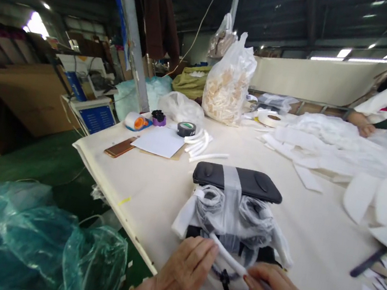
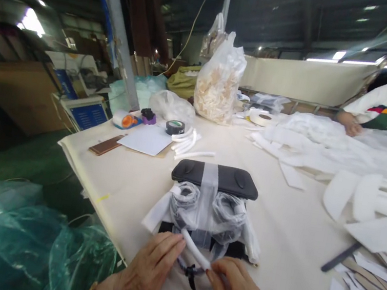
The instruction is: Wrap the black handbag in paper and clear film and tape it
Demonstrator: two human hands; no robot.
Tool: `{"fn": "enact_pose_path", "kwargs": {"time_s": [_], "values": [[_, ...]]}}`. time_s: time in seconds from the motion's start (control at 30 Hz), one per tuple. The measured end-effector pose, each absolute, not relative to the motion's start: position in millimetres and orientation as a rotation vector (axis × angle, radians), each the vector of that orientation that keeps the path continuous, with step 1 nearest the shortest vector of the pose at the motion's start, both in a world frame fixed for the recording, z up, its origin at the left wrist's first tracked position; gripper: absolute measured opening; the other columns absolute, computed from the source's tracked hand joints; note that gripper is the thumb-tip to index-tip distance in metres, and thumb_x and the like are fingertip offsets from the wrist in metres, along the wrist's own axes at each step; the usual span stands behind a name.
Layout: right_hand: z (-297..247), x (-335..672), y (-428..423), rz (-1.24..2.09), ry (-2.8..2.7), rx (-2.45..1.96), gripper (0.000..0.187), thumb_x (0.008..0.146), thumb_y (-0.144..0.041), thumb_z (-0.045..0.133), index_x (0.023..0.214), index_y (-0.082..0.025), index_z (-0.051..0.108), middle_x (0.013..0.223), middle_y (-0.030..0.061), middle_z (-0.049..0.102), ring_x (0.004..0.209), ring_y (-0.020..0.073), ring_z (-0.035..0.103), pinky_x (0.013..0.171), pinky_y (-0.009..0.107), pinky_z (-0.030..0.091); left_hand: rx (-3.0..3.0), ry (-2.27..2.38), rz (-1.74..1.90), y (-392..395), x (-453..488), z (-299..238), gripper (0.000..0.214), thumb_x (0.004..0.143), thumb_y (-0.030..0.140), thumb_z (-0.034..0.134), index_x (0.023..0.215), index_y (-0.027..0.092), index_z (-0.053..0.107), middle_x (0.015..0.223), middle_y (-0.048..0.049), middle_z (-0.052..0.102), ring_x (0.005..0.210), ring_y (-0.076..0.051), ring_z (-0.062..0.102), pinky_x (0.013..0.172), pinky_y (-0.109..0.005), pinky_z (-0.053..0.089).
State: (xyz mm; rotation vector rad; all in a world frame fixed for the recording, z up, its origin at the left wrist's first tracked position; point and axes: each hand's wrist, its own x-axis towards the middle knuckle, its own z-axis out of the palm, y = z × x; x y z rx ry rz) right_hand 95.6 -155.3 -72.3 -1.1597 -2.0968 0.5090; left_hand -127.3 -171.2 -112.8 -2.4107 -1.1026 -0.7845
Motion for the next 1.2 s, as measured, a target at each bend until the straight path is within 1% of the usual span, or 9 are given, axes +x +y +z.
{"fn": "enact_pose_path", "kwargs": {"time_s": [0.13,0.3,0.47,0.67,0.83,0.9,0.97,1.1,1.2], "values": [[-51,87,-134,0.695,-2.262,-1.113,0.015,0.085,-0.023,0.049,0.073,-0.023,0.056,0.069,-0.0009,0.059,0.063,0.0129,0.058,0.058,0.022,0.047,-2.541,-0.958,-0.630,-156,-123,-97,0.038,0.090,0.016,0.033,0.127,0.009,0.042,0.126,-0.0102,0.049,0.107,-0.020,0.045,0.088,-0.034,0.038],[-45,74,-112,0.796,-2.453,-0.926,0.018,0.083,-0.012,0.044,0.072,-0.021,0.055,0.072,-0.0006,0.057,0.066,0.0118,0.057,0.060,0.022,0.045,-2.772,-1.019,-0.606,-148,-118,-95,0.036,0.089,0.028,0.044,0.117,0.007,0.045,0.098,-0.0066,0.057,0.098,-0.019,0.047,0.089,-0.037,0.034],[-49,73,-105,0.805,-2.568,-0.846,0.020,0.082,-0.006,0.043,0.077,-0.021,0.056,0.076,-0.0010,0.058,0.070,0.0109,0.057,0.064,0.021,0.046,-2.800,-0.952,-0.539,-145,-122,-90,0.032,0.087,0.037,0.047,0.101,0.008,0.049,0.091,-0.0056,0.054,0.089,-0.021,0.046,0.089,-0.039,0.033],[-44,85,-108,0.489,-2.709,-0.663,0.028,0.088,-0.005,0.036,0.097,-0.018,0.058,0.092,0.0054,0.063,0.089,0.0166,0.056,0.077,0.029,0.047,-2.828,-0.984,-0.431,-145,-123,-81,0.021,0.087,0.029,0.047,0.098,0.011,0.047,0.087,-0.0032,0.051,0.084,-0.019,0.044,0.086,-0.039,0.033],[-50,88,-106,0.115,-2.708,-0.649,0.025,0.092,-0.017,0.036,0.087,-0.018,0.060,0.088,0.0073,0.063,0.083,0.0193,0.056,0.071,0.032,0.046,-2.845,-1.128,-0.412,-150,-121,-79,0.028,0.083,0.038,0.053,0.094,0.014,0.045,0.089,-0.0033,0.050,0.087,-0.020,0.043,0.087,-0.039,0.032],[-53,88,-106,0.073,-2.721,-0.679,0.026,0.092,-0.018,0.036,0.083,-0.018,0.061,0.083,0.0070,0.062,0.077,0.0189,0.055,0.067,0.032,0.045,-2.822,-1.167,-0.417,-152,-120,-79,0.025,0.084,0.038,0.051,0.090,0.014,0.045,0.088,-0.0037,0.050,0.086,-0.020,0.044,0.086,-0.039,0.032],[-54,89,-108,0.063,-2.725,-0.667,0.027,0.091,-0.014,0.035,0.089,-0.017,0.061,0.084,0.0073,0.063,0.076,0.0186,0.055,0.067,0.033,0.044,-2.793,-1.177,-0.445,-153,-119,-80,0.023,0.085,0.036,0.050,0.089,0.014,0.045,0.086,-0.0035,0.050,0.085,-0.020,0.044,0.086,-0.040,0.032],[-54,97,-114,0.055,-2.773,-0.640,0.032,0.084,-0.007,0.036,0.110,-0.012,0.055,0.105,0.0121,0.061,0.092,0.0223,0.054,0.078,0.038,0.045,-2.790,-1.179,-0.481,-152,-118,-86,0.021,0.086,0.035,0.048,0.089,0.014,0.046,0.086,-0.0033,0.050,0.087,-0.021,0.044,0.087,-0.041,0.032],[-57,100,-114,-0.025,-2.802,-0.640,0.031,0.086,-0.008,0.037,0.111,-0.013,0.054,0.109,0.0119,0.061,0.095,0.0233,0.055,0.078,0.039,0.047,-2.812,-1.174,-0.448,-151,-120,-85,0.020,0.087,0.034,0.046,0.089,0.014,0.046,0.086,-0.0038,0.051,0.086,-0.021,0.044,0.086,-0.042,0.032]]}}
